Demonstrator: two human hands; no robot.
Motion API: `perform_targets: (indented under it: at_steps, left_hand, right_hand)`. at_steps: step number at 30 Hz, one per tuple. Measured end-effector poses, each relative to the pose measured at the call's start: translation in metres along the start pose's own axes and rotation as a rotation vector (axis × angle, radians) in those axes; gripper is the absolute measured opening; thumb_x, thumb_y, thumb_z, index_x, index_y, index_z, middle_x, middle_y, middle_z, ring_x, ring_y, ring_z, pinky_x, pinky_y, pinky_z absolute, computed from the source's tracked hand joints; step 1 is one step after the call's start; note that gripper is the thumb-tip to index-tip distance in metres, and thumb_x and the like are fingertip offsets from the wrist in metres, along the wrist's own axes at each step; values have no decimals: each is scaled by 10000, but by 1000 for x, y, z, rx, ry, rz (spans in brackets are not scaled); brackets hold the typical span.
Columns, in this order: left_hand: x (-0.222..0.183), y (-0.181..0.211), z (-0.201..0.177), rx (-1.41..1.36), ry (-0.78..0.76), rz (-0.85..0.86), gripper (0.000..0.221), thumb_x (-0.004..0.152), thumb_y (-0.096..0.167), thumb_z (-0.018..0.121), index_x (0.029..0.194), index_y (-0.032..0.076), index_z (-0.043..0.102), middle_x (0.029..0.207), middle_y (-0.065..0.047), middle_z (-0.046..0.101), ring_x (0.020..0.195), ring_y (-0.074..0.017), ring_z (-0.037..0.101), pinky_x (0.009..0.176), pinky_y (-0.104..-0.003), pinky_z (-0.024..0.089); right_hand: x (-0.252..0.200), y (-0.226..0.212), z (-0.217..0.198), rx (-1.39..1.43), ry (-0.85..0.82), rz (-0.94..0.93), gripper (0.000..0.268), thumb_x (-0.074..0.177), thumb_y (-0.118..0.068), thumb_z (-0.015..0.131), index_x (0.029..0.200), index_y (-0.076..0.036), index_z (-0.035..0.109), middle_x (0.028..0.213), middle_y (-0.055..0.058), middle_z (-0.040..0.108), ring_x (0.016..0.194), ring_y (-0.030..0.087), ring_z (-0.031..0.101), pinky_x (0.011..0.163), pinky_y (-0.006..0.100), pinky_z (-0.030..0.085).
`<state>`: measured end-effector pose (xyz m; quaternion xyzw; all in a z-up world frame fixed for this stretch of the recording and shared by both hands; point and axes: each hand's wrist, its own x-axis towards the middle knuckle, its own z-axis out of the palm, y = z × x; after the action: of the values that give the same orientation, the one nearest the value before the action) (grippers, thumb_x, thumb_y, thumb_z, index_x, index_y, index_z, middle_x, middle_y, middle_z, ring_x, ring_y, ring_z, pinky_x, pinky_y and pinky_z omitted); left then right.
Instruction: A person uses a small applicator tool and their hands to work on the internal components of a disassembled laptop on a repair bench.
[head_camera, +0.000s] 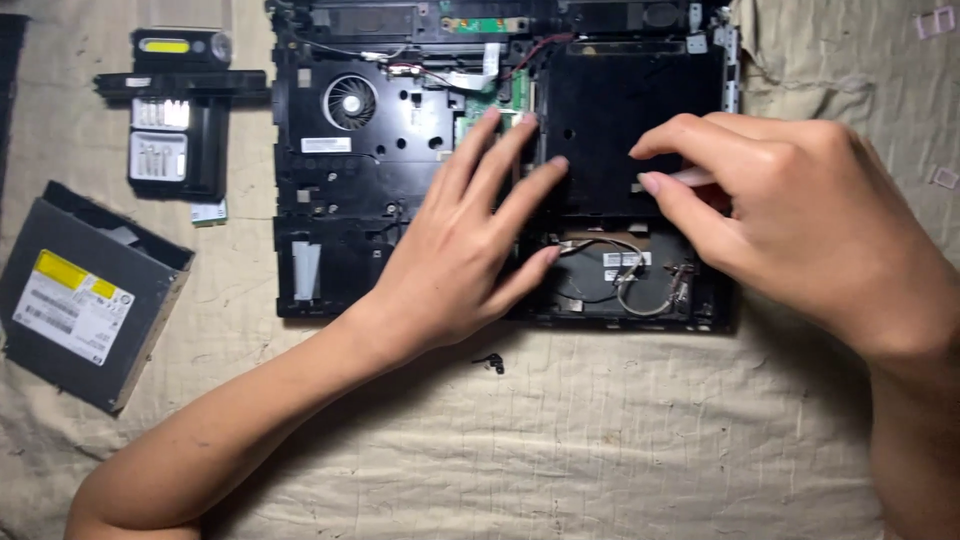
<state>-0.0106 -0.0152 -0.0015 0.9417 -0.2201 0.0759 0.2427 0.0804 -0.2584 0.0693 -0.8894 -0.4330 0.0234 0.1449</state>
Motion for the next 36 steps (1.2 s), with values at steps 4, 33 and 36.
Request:
perform_targets:
  at_steps: [4,33,36]
  left_hand:
    - [0,2,-3,-33,-17,-28,642,1061,350,625,1558,47,355,1630,-282,265,1557,-468,222,1258,-585,330]
    - [-4,-1,0,-13,64,-5,453,1072,248,654,1447,27,529,1587,-311,301,1514,-517,256,1217,-650,388]
    - [-4,-2,2,-13,63,-11,457,1071,251,648,1454,35,524,1594,-306,290,1519,-514,247,1211,-650,389]
  right_hand:
    - [0,-3,-3,-53,21,22,180,1025,-119,698,1197,-74,726,1102,58,767,922,270,716,780,424,530]
    - [-37,22,4,-47,21,228,100,1119,-221,795,1034,-168,805,721,-3,691,658,143,632,609,310,386]
    - [-37,26,6,-89,23,200,101,1122,-239,795,1045,-176,811,716,-7,692,650,152,632,600,314,379]
